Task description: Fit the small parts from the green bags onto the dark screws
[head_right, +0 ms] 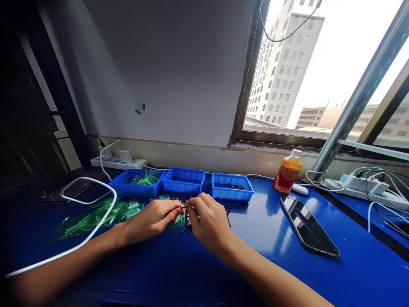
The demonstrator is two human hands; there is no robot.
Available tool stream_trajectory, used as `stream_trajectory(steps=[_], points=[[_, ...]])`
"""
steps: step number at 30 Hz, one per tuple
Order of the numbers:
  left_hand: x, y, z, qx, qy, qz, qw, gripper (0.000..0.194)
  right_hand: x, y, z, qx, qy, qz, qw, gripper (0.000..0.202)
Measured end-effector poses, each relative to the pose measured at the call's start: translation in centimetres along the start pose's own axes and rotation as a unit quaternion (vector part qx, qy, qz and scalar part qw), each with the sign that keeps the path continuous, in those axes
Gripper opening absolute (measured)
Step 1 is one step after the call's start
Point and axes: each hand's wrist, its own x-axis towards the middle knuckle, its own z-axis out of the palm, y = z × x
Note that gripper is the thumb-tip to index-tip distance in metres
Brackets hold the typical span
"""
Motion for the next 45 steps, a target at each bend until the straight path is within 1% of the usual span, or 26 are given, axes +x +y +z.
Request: stream_trajectory(steps=[6,12,16,20,24,27,32,36,39,45], points=[[-0.06,0.07,-0.05,0.011,0.001,-0.006,1.000,0.031,0.03,-0.07,-0.10,-0.006,-0.017,0.002,1.000,0.013],[-0.17,-0.04,-0.01,-0.014,0.005,-0.028,1.000,0.026,0.00,0.01,-0.01,-0.022,-0.017,-0.007,1.000,0.020],[-0.12,-0.03,0.07,-0.005,0.009,-0.011,1.000,0.026,-0.08,-0.11,-0.01,-0.023,-0.023,-0.010,0.999,0.020],[-0.04,-0.03,0.15,-0.002,0.007,-0.004,1.000,0.026,-0.10,-0.42,-0.19,0.006,-0.033,-0.007,0.999,0.013],[-0.02,-0.09,0.16,-0.005,0.001,0.004,1.000,0.026,-0.12,-0.50,-0.21,0.035,-0.043,-0.028,0.998,0.013],[-0.04,-0.13,0.19,-0.002,0.001,0.007,1.000,0.026,-0.11,-0.35,-0.17,0.040,-0.039,-0.040,0.998,0.015],[-0.09,-0.08,0.21,-0.004,-0.003,0.011,1.000,0.028,-0.07,-0.22,-0.22,0.037,-0.024,-0.024,0.999,0.014],[-0.14,-0.01,0.08,-0.005,0.002,0.008,1.000,0.028,-0.08,-0.27,-0.26,0.018,-0.024,-0.004,1.000,0.014],[-0.19,0.02,-0.02,-0.009,0.005,0.002,1.000,0.024,-0.11,-0.26,-0.20,0.005,-0.022,0.009,1.000,0.015],[-0.29,0.10,-0.05,-0.030,0.035,-0.002,0.999,0.019,-0.15,-0.28,-0.13,-0.007,-0.020,0.009,1.000,0.018]])
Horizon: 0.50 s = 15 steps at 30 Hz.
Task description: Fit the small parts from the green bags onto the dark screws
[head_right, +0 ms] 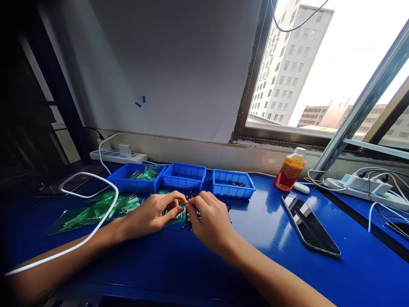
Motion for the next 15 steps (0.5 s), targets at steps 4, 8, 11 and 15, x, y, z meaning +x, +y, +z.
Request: stream_trajectory(steps=[4,8,11,15], points=[[-0.04,0.21,-0.07,0.023,-0.005,0.002,1.000,0.022,0.09,-0.09,0.00,0.013,-0.017,0.004,1.000,0.016],[-0.06,0.35,-0.18,0.008,-0.005,0.001,1.000,0.023,0.09,-0.27,-0.11,0.050,-0.028,0.005,0.998,0.010],[-0.03,0.10,-0.15,-0.021,0.003,0.007,1.000,0.022,-0.05,-0.50,-0.27,0.075,-0.029,-0.041,0.996,0.013],[0.00,-0.47,0.01,-0.060,-0.014,0.061,0.996,0.021,-0.16,-0.74,-0.49,0.084,-0.007,-0.090,0.992,0.024]])
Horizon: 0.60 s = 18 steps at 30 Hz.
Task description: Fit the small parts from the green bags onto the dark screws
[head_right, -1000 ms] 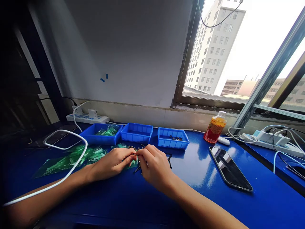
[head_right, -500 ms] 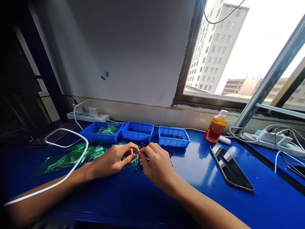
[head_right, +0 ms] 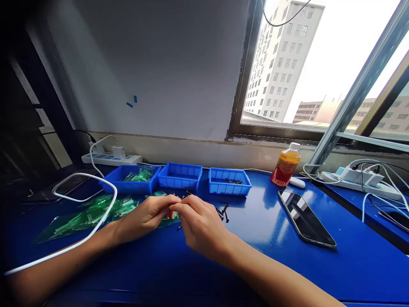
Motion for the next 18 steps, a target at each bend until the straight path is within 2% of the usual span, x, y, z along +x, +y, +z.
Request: stream_trajectory(steps=[3,8,18], points=[[-0.05,-0.12,0.07,-0.016,-0.011,0.029,0.999,0.025,0.11,-0.06,-0.15,-0.011,0.020,-0.022,0.999,0.027],[-0.04,0.13,0.21,-0.017,-0.030,0.032,0.999,0.027,0.27,-0.15,-0.26,-0.026,0.060,-0.037,0.997,0.018],[-0.02,0.44,-0.09,-0.012,-0.052,0.032,0.998,0.026,0.06,-0.36,-0.24,-0.016,0.072,-0.039,0.997,0.019]])
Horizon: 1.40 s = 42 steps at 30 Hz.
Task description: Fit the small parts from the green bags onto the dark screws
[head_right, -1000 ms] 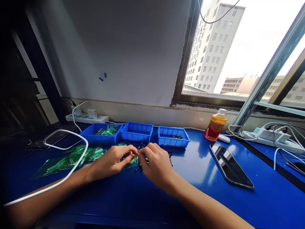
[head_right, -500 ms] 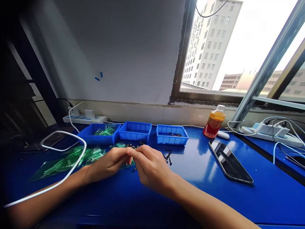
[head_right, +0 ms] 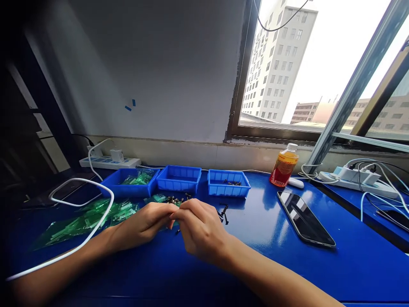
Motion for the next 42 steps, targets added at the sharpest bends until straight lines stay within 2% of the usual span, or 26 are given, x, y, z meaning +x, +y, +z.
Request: stream_trajectory(steps=[7,12,16,20,25,30,36,42], points=[[0.07,0.27,-0.21,0.013,-0.006,-0.018,1.000,0.025,0.18,0.10,0.00,0.019,-0.010,0.034,0.999,0.015],[0.07,0.34,-0.24,0.027,-0.011,-0.024,0.999,0.024,0.21,0.43,0.13,0.029,-0.002,0.036,0.999,0.017],[0.07,0.29,-0.17,0.046,-0.013,-0.032,0.998,0.025,0.24,0.62,0.21,0.033,-0.022,0.035,0.999,0.016],[0.11,0.09,-0.02,0.054,-0.012,-0.032,0.998,0.027,0.13,0.77,0.25,0.011,-0.050,0.037,0.998,0.014],[0.16,-0.05,0.02,0.048,-0.016,-0.031,0.998,0.024,0.12,0.96,0.22,-0.014,-0.041,0.050,0.998,0.007],[0.15,0.06,-0.07,0.059,-0.021,-0.033,0.998,0.021,0.19,0.94,0.21,-0.024,-0.043,0.045,0.998,0.012],[0.14,0.01,-0.02,0.064,-0.025,-0.034,0.997,0.023,0.30,0.82,0.21,-0.035,-0.071,0.056,0.995,0.013],[0.16,-0.08,-0.03,0.071,-0.026,-0.027,0.997,0.022,0.24,0.74,0.26,-0.037,-0.067,0.060,0.995,0.011]])
